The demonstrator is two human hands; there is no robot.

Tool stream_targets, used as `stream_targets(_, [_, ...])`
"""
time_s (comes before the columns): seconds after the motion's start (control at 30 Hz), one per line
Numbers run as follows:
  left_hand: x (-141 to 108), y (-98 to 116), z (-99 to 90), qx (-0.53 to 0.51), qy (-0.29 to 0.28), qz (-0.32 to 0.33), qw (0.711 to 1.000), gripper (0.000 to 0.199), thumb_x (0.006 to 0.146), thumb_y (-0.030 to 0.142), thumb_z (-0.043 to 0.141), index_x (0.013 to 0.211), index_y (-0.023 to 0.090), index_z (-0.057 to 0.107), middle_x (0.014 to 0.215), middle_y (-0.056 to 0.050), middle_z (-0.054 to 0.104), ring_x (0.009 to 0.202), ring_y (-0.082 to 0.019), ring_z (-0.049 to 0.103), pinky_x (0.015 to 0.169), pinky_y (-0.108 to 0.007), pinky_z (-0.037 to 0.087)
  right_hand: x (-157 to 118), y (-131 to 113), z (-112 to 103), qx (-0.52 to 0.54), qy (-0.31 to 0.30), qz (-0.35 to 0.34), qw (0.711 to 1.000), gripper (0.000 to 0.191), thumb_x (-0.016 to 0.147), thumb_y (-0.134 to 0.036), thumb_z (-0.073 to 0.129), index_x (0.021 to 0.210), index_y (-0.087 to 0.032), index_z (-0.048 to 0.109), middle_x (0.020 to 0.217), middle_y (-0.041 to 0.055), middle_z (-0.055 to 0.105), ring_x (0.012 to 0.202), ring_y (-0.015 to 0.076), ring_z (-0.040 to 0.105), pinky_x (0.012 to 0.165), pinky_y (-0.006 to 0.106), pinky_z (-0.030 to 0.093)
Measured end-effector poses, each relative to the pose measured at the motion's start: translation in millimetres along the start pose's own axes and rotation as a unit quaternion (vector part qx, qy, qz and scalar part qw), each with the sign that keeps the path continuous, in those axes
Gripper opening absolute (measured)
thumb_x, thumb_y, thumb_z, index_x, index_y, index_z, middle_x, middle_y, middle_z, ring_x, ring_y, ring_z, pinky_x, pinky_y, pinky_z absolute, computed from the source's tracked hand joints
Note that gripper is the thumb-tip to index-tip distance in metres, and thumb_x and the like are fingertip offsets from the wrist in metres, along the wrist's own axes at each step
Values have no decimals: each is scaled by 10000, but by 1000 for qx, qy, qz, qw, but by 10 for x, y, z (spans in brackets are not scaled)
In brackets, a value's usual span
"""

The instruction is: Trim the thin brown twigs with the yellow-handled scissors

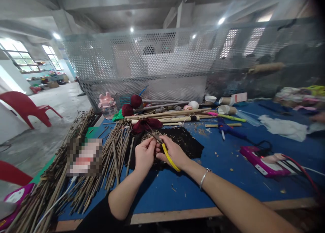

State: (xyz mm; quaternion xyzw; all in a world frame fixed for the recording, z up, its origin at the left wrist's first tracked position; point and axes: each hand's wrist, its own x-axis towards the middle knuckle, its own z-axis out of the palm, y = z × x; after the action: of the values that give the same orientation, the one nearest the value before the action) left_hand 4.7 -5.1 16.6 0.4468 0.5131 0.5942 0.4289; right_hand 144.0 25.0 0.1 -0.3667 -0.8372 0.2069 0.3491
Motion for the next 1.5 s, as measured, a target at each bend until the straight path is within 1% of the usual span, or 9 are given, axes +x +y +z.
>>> stream_targets(0.2, [-9, 21, -26, 70, -11, 21, 997, 284, 760, 377, 560, 780, 120, 680, 653, -28, 648, 549, -112, 558, 530, -188, 441, -3, -13, -25, 14, -10, 30, 999, 443, 754, -469, 602, 1082, -193, 490, 979, 74, 577, 863, 200, 552, 762, 300, 434])
stream_targets(0.33, [6, -9, -25, 68, -36, -11, 997, 310, 767, 402, 550, 720, 117, 660, 612, -18, 608, 489, -87, 490, 453, -171, 378, -37, -49, -49, -1, -7, 61, 998, 433, 748, -463, 610, 1075, -201, 501, 987, 77, 582, 884, 212, 553, 763, 310, 439])
stream_targets(0.43, [28, -37, -18, 70, -47, -39, 996, 326, 774, 412, 536, 724, 113, 658, 603, -18, 596, 437, -70, 445, 407, -169, 338, -53, -63, -67, -22, -10, 79, 997, 464, 739, -461, 616, 1095, -194, 484, 997, 86, 578, 891, 223, 555, 772, 334, 444])
stream_targets(0.67, [-4, 4, 22, 51, -47, -59, 996, 298, 763, 386, 553, 730, 111, 662, 600, -30, 604, 436, -83, 498, 422, -173, 382, -34, -17, -83, 7, -33, 54, 998, 589, 717, -466, 635, 1186, -176, 428, 1054, 112, 542, 935, 227, 544, 816, 340, 445])
stream_targets(0.8, [-7, 0, 25, 32, -36, -61, 997, 303, 751, 400, 570, 717, 111, 654, 596, -25, 594, 433, -78, 494, 423, -173, 393, -29, 0, -93, 30, -40, 58, 997, 554, 715, -469, 644, 1159, -189, 467, 1045, 101, 562, 925, 222, 551, 818, 325, 440])
stream_targets(1.1, [67, -21, -32, 22, -16, -89, 996, 345, 703, 429, 622, 819, 108, 675, 584, -13, 586, 415, -65, 475, 395, -167, 392, 24, -65, -184, 48, -82, 118, 988, 334, 755, -477, 598, 966, -221, 560, 839, 30, 625, 749, 175, 581, 660, 250, 434])
stream_targets(1.17, [68, -23, -33, 17, -9, -90, 996, 344, 704, 433, 617, 797, 106, 662, 593, -16, 596, 416, -62, 477, 397, -164, 392, 24, -76, -199, 26, -78, 115, 990, 412, 715, -509, 625, 996, -217, 552, 872, 39, 625, 777, 188, 586, 677, 263, 438])
stream_targets(1.3, [61, -11, -30, 3, -12, -78, 997, 323, 695, 428, 619, 709, 105, 632, 594, -28, 611, 411, -62, 482, 390, -158, 382, 13, -90, -197, -33, -59, 90, 994, 713, 580, -585, 693, 1132, -179, 492, 1047, 103, 589, 926, 247, 573, 792, 344, 438])
stream_targets(1.5, [85, -33, -45, 6, -47, -51, 998, 301, 694, 411, 609, 705, 112, 648, 581, -14, 603, 393, -58, 475, 382, -158, 366, 11, -54, -174, -43, -60, 60, 995, 615, 680, -556, 632, 1155, -195, 482, 1068, 92, 587, 964, 230, 563, 827, 344, 433])
